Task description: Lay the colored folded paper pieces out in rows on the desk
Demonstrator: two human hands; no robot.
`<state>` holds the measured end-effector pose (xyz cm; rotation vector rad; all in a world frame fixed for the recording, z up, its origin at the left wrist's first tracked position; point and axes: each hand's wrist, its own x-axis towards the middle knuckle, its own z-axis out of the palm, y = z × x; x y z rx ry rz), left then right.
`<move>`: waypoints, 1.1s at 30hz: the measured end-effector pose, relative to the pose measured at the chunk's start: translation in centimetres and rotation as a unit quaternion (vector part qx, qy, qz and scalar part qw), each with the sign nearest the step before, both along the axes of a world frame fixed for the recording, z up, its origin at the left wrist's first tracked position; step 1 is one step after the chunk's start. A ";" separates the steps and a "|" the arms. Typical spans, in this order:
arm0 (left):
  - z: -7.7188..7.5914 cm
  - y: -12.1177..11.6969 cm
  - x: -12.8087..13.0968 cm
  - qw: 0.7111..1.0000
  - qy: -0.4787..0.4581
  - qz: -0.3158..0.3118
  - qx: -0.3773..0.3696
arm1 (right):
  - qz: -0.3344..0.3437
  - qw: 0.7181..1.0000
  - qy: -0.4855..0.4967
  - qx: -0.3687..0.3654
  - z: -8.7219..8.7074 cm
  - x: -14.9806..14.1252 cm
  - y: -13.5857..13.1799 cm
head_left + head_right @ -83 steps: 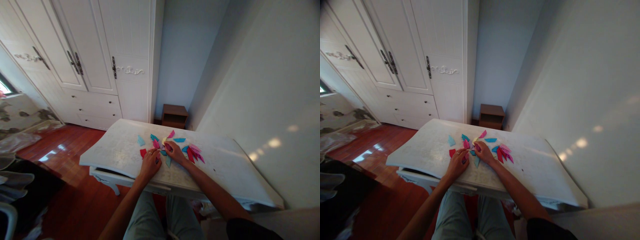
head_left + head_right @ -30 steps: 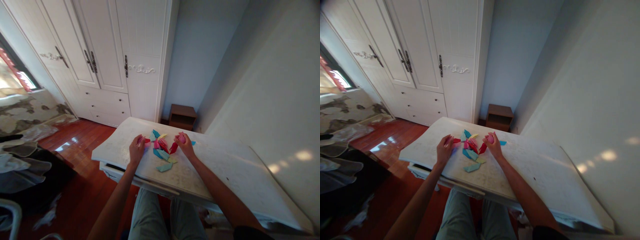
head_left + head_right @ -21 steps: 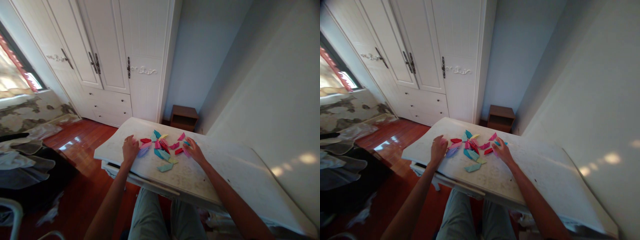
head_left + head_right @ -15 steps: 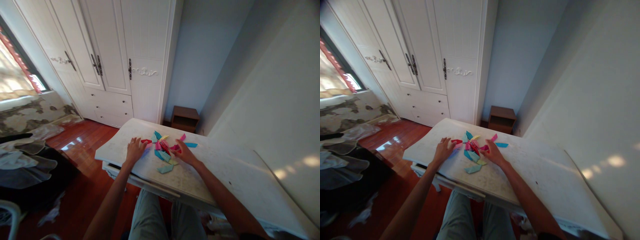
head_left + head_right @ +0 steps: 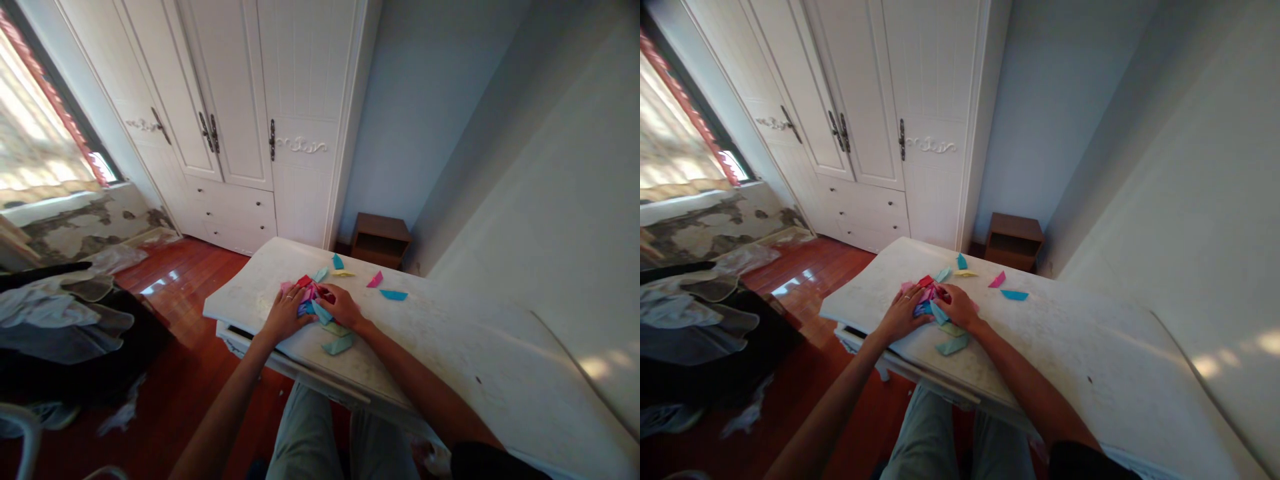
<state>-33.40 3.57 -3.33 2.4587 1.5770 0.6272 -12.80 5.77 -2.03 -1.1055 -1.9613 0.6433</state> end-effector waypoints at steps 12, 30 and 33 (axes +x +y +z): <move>0.5 1.3 -2.7 0.993 -0.019 0.105 0.043 | -0.096 0.943 0.276 -0.160 2.0 6.2 2.1; 6.4 11.7 13.0 0.986 0.142 -0.026 -0.083 | -0.161 0.863 0.397 -0.267 1.9 17.3 -4.1; 5.2 12.2 13.4 0.976 0.171 -0.040 -0.127 | -0.155 0.835 0.439 -0.294 1.9 18.2 -5.0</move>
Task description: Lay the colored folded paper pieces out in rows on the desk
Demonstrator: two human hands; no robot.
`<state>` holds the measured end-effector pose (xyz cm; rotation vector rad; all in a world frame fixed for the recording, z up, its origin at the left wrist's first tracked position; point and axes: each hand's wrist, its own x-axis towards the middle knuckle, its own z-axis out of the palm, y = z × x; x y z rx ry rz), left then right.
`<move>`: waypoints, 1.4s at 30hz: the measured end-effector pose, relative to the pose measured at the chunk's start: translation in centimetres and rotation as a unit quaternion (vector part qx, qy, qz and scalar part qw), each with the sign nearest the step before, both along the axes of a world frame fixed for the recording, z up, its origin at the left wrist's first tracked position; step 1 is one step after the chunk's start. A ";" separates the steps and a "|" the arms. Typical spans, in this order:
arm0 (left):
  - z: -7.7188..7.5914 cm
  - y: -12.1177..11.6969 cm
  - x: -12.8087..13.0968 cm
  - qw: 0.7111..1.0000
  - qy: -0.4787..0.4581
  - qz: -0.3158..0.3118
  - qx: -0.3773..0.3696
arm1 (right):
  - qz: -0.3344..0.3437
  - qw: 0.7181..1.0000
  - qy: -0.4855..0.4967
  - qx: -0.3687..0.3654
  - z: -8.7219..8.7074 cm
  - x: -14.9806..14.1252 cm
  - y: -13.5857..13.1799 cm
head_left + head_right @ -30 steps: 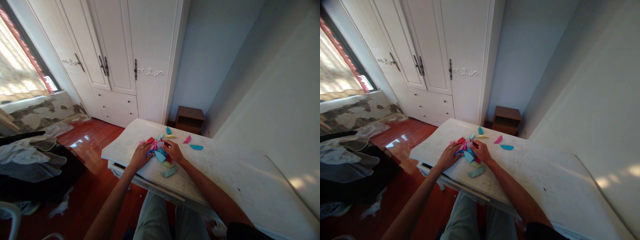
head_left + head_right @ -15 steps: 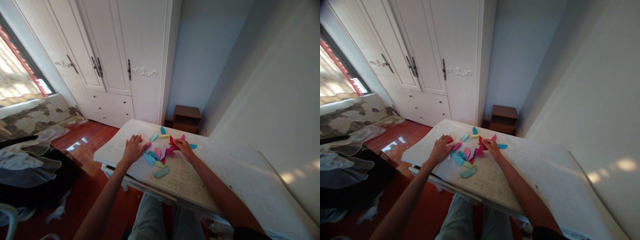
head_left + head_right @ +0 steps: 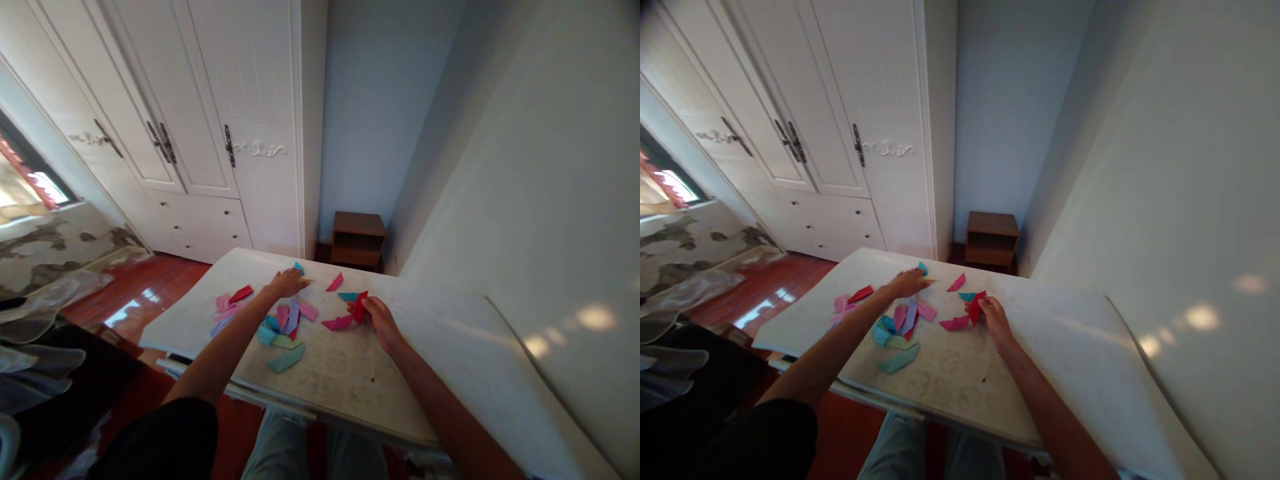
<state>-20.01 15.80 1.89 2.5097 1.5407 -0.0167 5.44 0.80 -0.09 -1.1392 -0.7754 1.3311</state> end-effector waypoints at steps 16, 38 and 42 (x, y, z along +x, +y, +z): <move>5.6 -14.7 6.3 0.944 -0.316 -0.059 0.070 | -0.077 0.985 0.149 0.030 2.2 1.5 -0.1; -1.9 -15.3 22.8 0.660 -0.648 0.074 -0.374 | -0.168 0.980 -0.060 0.093 -0.8 10.2 -6.9; -1.7 -14.7 22.3 0.640 -0.630 0.076 -0.433 | -0.176 0.967 -0.142 0.121 -0.2 10.1 -7.2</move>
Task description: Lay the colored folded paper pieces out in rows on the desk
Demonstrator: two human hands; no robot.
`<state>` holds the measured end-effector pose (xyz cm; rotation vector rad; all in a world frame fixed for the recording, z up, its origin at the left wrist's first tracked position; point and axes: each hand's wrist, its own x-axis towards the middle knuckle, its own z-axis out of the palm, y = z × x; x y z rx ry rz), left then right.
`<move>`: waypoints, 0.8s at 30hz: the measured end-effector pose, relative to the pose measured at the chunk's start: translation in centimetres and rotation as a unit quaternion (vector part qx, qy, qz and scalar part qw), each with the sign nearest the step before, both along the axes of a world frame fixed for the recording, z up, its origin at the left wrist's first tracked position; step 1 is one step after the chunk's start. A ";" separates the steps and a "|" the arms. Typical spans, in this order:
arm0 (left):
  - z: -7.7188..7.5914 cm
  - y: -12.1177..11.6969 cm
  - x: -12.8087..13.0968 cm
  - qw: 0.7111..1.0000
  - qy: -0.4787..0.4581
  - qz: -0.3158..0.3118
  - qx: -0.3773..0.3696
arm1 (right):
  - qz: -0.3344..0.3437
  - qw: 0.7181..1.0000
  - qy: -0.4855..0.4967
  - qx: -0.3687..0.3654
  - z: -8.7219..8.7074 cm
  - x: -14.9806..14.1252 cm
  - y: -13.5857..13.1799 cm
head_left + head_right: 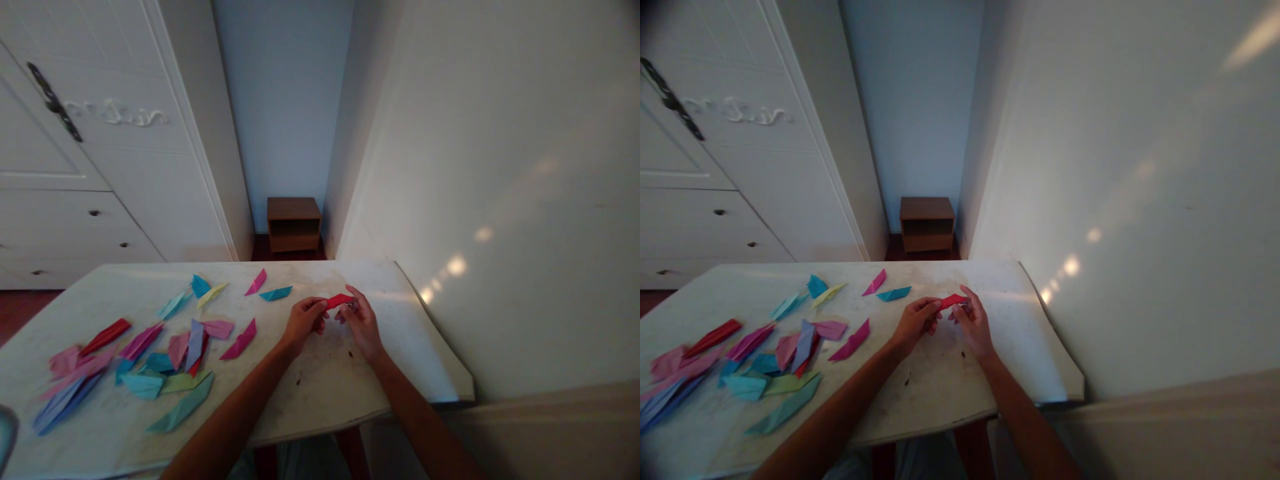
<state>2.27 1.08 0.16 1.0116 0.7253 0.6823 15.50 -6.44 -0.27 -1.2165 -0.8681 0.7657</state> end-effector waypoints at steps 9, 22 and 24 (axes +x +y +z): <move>-0.4 0.4 0.3 0.998 -0.024 -0.048 -0.039 | -0.070 0.997 -0.025 0.000 0.1 0.9 -0.3; -1.6 1.1 0.5 0.983 0.063 -0.032 0.168 | -0.279 0.948 -0.041 -0.147 0.9 16.6 3.3; -1.6 1.4 0.4 0.975 0.088 -0.031 0.203 | -0.290 0.936 -0.064 -0.188 0.8 18.6 3.7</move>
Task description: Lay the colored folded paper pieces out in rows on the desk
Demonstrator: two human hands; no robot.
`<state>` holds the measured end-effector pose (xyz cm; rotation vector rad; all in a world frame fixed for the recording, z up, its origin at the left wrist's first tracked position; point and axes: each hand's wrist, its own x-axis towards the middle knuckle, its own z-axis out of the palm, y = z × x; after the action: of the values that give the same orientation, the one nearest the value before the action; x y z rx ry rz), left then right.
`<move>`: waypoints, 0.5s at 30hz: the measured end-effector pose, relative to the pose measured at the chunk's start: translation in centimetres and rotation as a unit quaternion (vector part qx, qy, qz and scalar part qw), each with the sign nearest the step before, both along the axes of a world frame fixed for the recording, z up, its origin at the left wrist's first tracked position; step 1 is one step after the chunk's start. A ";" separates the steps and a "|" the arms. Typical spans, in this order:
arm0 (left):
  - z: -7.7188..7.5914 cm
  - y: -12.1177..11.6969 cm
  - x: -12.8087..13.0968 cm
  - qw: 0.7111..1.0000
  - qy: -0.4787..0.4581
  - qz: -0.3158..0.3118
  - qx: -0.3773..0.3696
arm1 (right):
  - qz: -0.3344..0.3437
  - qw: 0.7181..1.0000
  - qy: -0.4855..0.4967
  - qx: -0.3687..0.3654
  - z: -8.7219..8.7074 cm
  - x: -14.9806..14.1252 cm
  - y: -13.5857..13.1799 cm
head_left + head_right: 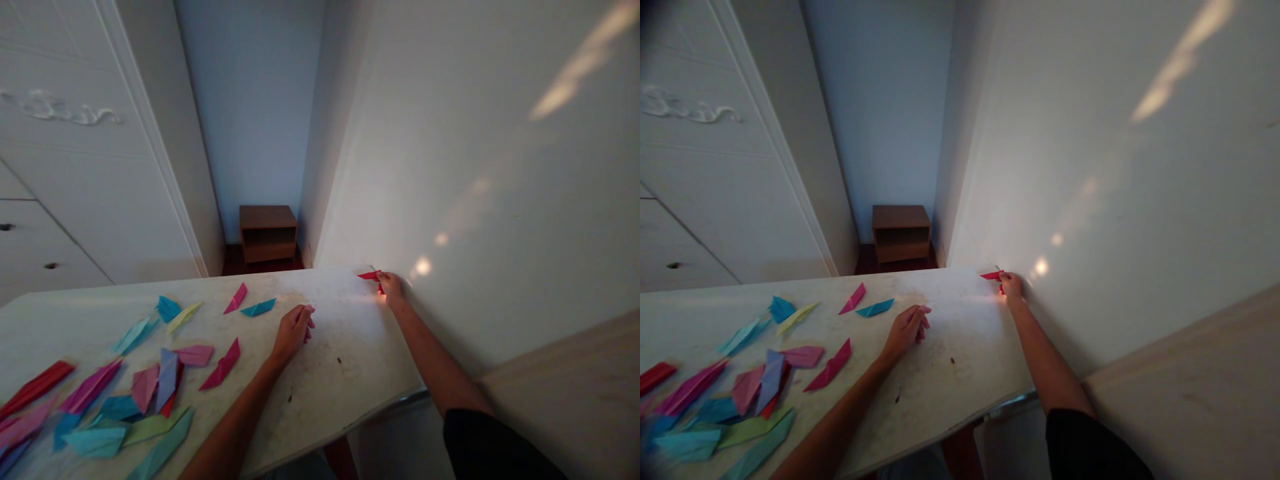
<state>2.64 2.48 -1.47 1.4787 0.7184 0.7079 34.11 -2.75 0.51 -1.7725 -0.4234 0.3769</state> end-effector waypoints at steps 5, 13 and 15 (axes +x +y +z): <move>0.3 0.7 -0.6 0.999 0.029 0.008 0.028 | 0.011 0.992 -0.053 -0.115 -1.0 2.5 1.4; 0.5 1.0 -1.1 0.989 0.088 -0.005 0.118 | 0.019 0.925 -0.285 -0.249 -1.4 0.5 2.3; 0.4 1.0 -1.0 0.984 0.101 -0.010 0.149 | 0.044 0.898 -0.350 -0.264 -1.7 -1.0 1.6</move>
<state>1.60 3.52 -1.03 1.8489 0.7752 0.6773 33.10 -1.11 -1.19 -2.4118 -0.9837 -0.1271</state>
